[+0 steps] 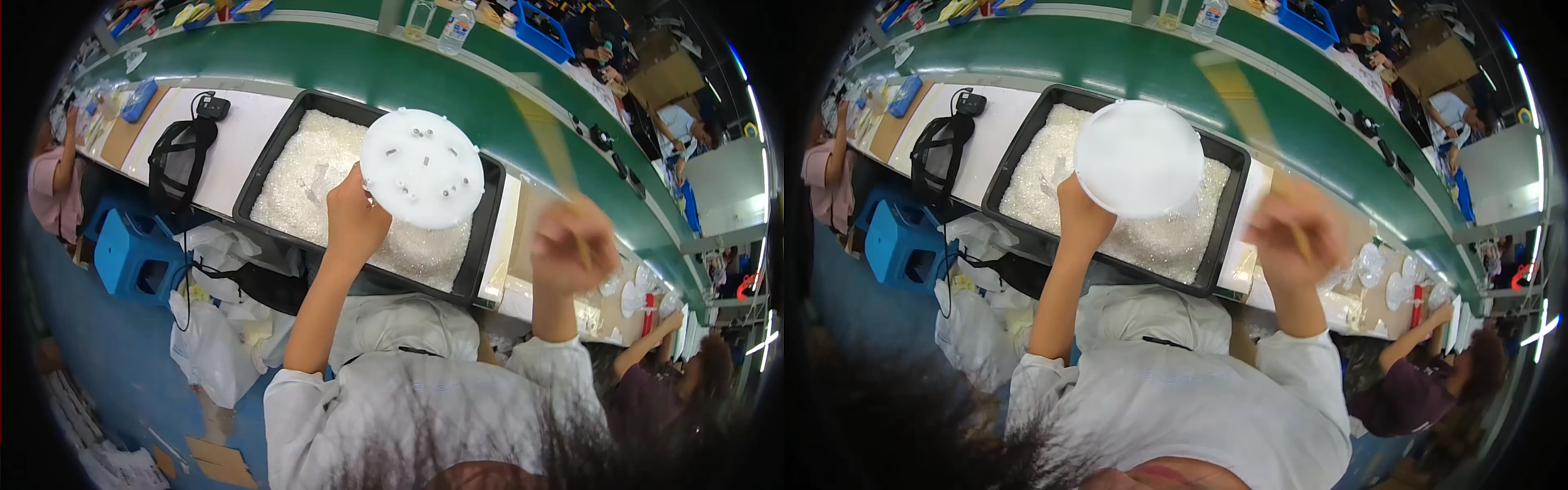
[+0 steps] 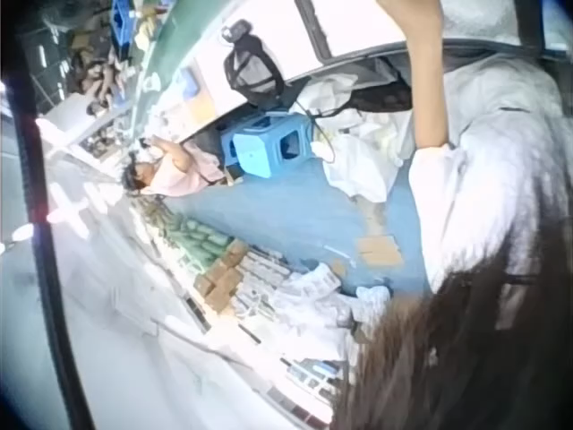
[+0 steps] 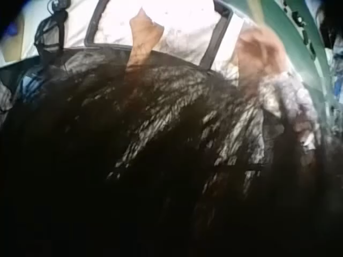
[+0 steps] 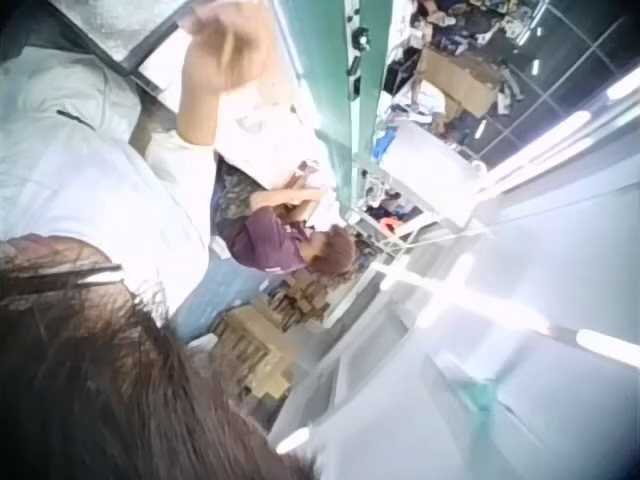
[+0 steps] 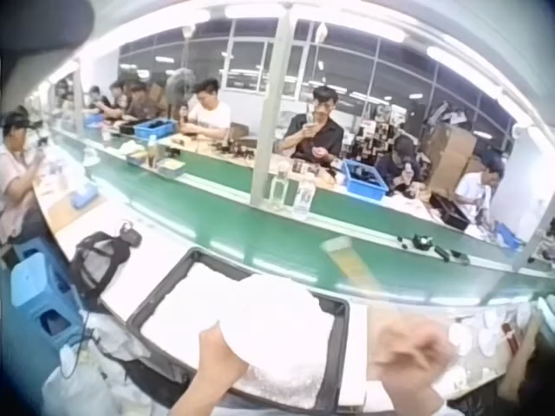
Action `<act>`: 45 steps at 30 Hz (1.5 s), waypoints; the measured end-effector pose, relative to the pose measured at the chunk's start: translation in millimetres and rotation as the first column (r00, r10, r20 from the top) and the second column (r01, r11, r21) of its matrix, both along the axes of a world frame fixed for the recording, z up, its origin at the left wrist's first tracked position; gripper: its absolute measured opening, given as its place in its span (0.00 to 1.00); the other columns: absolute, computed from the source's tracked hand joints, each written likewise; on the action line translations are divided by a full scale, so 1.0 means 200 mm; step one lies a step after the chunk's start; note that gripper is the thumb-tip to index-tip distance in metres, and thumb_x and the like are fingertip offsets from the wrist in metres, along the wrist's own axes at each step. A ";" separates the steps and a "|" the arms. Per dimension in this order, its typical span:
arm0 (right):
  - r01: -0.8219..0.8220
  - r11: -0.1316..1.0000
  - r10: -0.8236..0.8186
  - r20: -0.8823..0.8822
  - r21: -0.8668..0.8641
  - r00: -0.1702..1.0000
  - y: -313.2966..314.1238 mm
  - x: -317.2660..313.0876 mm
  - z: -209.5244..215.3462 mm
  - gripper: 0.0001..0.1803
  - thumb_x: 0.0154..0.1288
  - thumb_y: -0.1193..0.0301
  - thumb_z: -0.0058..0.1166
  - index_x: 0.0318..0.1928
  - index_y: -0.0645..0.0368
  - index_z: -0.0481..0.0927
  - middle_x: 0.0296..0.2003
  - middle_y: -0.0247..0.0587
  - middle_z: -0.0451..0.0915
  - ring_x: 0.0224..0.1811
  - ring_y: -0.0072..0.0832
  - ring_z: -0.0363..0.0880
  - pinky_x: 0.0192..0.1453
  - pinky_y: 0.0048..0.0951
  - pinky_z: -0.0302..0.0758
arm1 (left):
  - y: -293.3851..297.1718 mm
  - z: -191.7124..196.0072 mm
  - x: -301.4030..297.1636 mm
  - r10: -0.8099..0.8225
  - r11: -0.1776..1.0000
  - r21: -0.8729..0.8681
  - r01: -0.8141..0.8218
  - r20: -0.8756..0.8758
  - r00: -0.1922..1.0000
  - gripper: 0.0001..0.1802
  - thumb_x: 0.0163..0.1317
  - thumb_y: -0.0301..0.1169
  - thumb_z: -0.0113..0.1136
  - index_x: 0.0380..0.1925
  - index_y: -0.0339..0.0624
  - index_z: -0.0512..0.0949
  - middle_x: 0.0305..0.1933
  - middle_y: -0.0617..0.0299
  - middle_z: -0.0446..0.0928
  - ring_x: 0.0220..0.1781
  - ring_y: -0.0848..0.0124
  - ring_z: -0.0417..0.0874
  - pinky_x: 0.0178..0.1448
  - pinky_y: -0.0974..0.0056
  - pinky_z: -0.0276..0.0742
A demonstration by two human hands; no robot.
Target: The worker applies adhesive to a circular plastic component using a brush and coats it with small transparent beads on an assembly line.
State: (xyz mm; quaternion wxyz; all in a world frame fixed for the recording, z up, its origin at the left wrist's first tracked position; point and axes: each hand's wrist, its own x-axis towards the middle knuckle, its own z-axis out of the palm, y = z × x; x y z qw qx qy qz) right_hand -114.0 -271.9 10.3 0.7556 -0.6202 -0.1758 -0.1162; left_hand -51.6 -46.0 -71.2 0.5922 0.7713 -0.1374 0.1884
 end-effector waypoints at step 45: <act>0.514 0.691 -0.260 0.489 -0.508 0.833 -0.05 0.09 0.02 0.09 0.59 0.79 0.65 0.41 0.66 0.86 0.34 0.43 0.83 0.32 0.27 0.81 0.35 0.23 0.75 | 0.11 0.30 0.16 -0.073 0.951 0.308 0.024 0.148 0.986 0.16 0.52 0.20 0.67 0.43 0.40 0.80 0.31 0.55 0.80 0.28 0.63 0.81 0.34 0.62 0.76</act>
